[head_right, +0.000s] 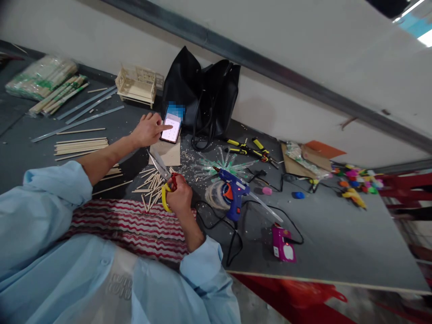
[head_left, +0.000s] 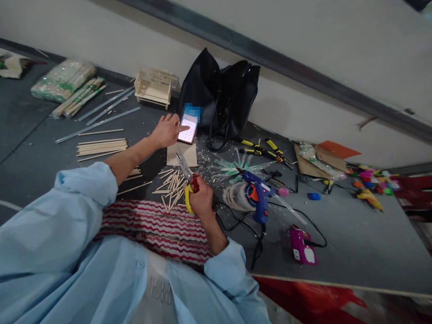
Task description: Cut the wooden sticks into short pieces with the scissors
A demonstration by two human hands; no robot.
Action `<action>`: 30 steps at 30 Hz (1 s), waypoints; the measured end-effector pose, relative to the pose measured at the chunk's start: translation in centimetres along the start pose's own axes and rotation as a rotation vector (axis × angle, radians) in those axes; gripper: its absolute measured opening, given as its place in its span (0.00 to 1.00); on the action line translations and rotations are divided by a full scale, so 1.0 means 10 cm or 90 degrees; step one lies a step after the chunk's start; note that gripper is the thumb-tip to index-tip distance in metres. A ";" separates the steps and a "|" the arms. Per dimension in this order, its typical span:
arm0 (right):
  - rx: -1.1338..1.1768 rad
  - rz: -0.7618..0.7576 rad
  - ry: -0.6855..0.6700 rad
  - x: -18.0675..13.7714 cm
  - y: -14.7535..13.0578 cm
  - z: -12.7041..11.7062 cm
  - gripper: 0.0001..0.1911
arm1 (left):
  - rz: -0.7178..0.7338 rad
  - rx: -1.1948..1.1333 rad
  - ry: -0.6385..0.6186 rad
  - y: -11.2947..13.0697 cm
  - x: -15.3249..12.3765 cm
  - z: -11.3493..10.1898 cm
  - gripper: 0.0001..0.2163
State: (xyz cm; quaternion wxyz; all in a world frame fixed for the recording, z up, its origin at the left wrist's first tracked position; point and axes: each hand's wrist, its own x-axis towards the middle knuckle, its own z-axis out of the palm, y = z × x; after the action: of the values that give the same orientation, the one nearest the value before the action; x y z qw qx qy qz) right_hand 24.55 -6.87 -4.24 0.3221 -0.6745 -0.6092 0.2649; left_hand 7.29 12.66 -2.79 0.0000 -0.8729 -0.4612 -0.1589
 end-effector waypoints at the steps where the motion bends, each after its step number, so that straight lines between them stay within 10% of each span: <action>1: 0.001 0.002 0.000 0.00 0.00 0.00 0.09 | 0.001 0.001 -0.002 0.00 0.00 0.00 0.20; 30: 0.008 0.009 -0.003 -0.01 0.01 -0.01 0.09 | 0.049 0.015 0.020 -0.03 0.02 0.06 0.17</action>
State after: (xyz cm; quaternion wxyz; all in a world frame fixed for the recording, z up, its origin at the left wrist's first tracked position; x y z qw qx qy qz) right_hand 24.68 -6.96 -4.28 0.3232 -0.6761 -0.6035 0.2725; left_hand 7.28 13.11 -3.33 0.0233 -0.8874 -0.4290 -0.1671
